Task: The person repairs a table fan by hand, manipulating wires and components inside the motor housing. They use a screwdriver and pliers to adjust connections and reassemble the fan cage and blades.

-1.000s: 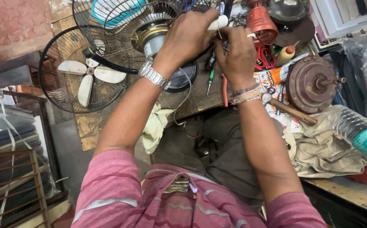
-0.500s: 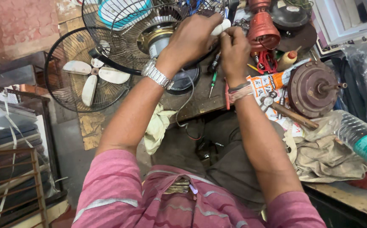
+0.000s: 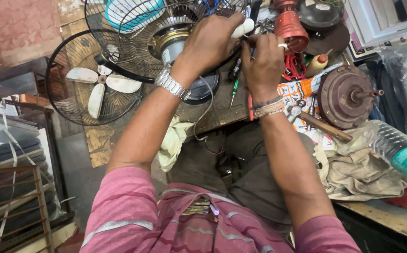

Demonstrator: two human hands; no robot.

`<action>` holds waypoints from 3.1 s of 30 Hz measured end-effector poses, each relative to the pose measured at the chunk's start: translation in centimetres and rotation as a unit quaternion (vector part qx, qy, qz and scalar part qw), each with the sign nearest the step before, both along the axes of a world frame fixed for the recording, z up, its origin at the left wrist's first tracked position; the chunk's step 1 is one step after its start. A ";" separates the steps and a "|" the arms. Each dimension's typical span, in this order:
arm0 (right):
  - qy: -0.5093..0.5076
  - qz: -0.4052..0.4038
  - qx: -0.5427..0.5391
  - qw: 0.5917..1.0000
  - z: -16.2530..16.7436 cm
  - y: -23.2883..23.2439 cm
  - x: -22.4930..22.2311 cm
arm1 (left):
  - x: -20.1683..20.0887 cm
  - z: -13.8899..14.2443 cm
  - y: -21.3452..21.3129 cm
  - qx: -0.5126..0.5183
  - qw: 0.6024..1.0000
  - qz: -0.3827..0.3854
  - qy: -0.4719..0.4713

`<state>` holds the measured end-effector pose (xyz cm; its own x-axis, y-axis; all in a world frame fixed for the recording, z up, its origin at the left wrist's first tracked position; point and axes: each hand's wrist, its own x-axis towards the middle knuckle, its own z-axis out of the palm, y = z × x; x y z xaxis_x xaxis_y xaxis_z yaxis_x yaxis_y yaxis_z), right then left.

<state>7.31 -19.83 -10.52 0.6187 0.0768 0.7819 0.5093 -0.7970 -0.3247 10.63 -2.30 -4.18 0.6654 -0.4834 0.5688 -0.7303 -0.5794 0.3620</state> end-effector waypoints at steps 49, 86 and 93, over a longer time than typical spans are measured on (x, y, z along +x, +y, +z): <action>0.328 0.278 0.572 0.698 -3.6 0.1 4.8 | 0.1 0.3 -0.1 0.031 0.998 0.035 0.036; 0.357 0.301 0.482 0.741 -3.0 -1.6 3.7 | 0.2 0.1 -0.2 0.011 0.999 0.031 0.022; 0.408 0.235 0.502 0.725 -2.9 -0.5 3.0 | 0.4 0.0 -0.4 0.019 0.999 0.041 0.030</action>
